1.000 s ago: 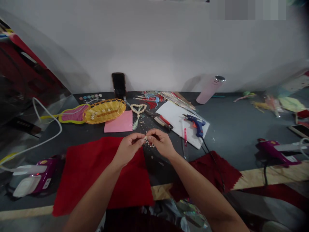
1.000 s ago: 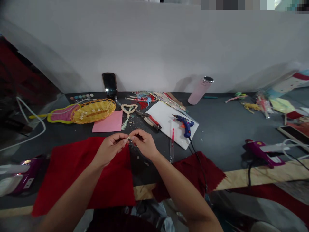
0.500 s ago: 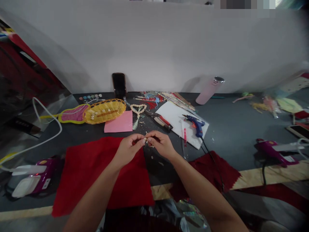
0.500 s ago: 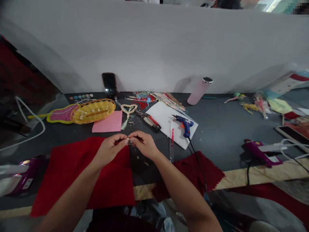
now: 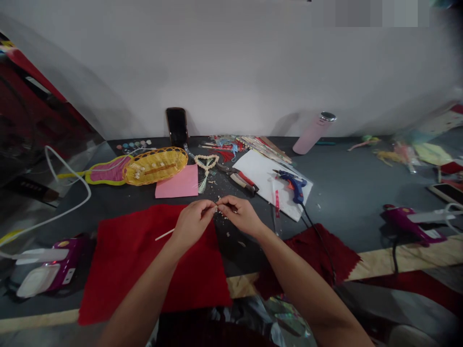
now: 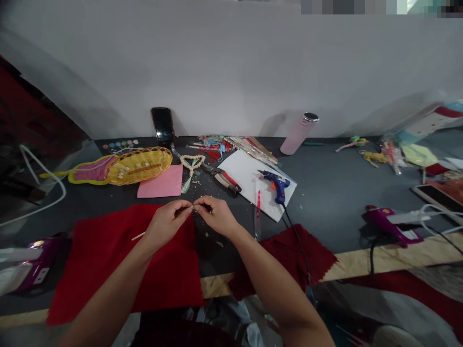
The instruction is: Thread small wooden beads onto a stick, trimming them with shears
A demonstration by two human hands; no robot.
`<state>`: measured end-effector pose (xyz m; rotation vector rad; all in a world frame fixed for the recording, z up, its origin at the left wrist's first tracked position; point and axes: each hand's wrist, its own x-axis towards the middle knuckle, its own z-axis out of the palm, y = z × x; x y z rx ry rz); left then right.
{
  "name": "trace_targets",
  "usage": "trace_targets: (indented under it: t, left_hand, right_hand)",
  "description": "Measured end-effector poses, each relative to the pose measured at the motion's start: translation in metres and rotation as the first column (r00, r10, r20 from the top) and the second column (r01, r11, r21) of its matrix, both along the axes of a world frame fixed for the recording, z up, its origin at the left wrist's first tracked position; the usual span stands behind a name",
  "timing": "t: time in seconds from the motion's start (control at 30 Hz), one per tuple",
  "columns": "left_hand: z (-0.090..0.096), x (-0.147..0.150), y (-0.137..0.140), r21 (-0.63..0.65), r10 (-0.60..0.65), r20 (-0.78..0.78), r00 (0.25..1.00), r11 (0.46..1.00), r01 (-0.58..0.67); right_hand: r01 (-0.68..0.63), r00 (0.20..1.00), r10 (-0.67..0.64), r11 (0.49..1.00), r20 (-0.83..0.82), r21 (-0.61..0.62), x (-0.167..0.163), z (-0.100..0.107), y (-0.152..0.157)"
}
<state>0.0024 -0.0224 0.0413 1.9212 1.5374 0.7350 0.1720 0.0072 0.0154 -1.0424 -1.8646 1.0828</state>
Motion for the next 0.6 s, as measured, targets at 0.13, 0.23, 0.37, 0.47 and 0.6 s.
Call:
trace_targets:
  t: [0.13, 0.23, 0.37, 0.47, 0.6]
  left_hand:
    - [-0.0020, -0.0009, 0.0011, 0.000, -0.011, -0.034, 0.999, 1.000, 0.011]
    - [-0.0052, -0.0019, 0.0023, 0.002, -0.029, -0.065, 0.997, 1.000, 0.029]
    - [-0.0084, -0.0022, 0.0035, 0.020, -0.049, -0.113, 0.992, 0.998, 0.052]
    - [-0.0082, -0.0018, 0.0032, 0.053, -0.055, -0.150, 0.987, 0.997, 0.063]
    - [-0.0094, -0.0006, 0.0014, 0.131, 0.015, -0.236, 0.972, 0.991, 0.017]
  right_hand:
    - [0.001, 0.999, -0.004, 0.999, 0.043, 0.050, -0.0006, -0.0002, -0.0002]
    - [-0.012, 0.998, 0.007, 0.997, 0.062, 0.073, -0.0011, -0.0008, 0.0000]
    - [-0.022, 0.997, 0.015, 0.995, 0.071, 0.098, -0.0011, -0.0027, 0.0009]
    - [-0.008, 0.999, 0.007, 1.000, 0.031, 0.024, -0.0001, -0.0053, 0.0029]
    - [-0.011, 0.995, -0.010, 0.979, -0.099, -0.203, 0.0011, -0.0084, 0.0064]
